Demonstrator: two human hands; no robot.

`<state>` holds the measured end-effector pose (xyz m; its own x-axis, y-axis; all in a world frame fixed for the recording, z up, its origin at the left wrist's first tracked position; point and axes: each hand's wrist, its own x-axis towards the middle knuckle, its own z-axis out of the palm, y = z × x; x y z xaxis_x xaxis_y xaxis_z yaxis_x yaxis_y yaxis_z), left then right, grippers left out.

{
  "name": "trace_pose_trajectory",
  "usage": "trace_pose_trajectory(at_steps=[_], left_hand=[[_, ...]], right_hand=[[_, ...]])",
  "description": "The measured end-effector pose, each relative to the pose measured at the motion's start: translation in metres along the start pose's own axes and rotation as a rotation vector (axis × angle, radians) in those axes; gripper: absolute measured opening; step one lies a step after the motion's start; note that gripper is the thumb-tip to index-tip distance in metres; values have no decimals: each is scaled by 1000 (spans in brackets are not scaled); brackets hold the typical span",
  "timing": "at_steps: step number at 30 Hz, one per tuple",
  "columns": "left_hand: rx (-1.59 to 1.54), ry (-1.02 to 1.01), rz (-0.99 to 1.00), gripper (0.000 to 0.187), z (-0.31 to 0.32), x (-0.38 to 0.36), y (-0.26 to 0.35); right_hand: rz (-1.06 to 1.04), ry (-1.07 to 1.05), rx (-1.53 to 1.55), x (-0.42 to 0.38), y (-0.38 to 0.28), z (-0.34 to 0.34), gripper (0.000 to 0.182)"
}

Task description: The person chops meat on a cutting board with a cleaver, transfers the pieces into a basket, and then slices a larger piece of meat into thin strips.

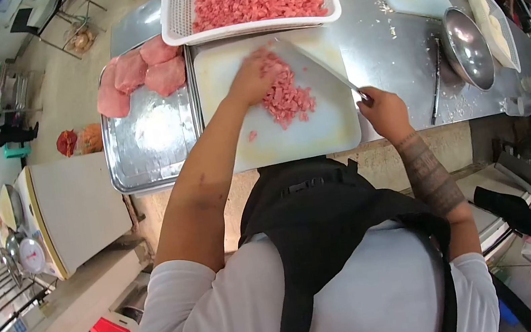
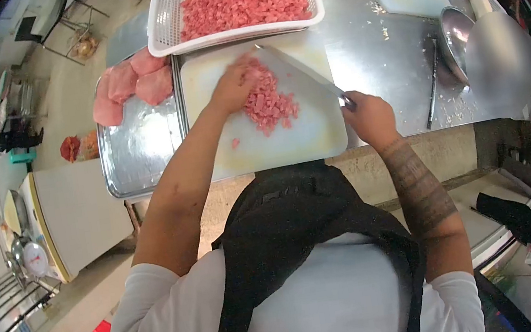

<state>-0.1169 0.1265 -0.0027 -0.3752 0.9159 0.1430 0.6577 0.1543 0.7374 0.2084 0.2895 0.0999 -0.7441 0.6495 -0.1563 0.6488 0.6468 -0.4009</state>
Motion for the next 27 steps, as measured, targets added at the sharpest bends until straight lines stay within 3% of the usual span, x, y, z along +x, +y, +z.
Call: trace_pose_trajectory(at_steps=[3,6,8,10,12,14,21,23,27], left_hand=[[-23,-71,-110,54,2,-19,31],[-151,235,-201,51,-10,-60,20],[103,414,-188,52,-26,-93,1],[30,462,-364,48,-31,-113,2],[130,449,-394,52,-26,-125,-2],[402,353,-273,65,-12,-122,-17],[261,225,-151,102,19,-111,38],[260,270,-76,112,38,-117,51],[341,393,-147,125,70,-115,81]], right_hand=[[-90,51,84,27,-26,29,35],[-173,-66,76,27,-58,35,34],[-190,-158,126,12,-67,29,32],[-201,-219,152,1,-67,25,31],[-191,-162,226,-3,-48,31,28],[-135,-128,329,-4,-28,31,27],[326,-271,760,-28,52,25,21],[300,-302,826,-38,61,35,21],[296,-339,785,-34,35,49,25]])
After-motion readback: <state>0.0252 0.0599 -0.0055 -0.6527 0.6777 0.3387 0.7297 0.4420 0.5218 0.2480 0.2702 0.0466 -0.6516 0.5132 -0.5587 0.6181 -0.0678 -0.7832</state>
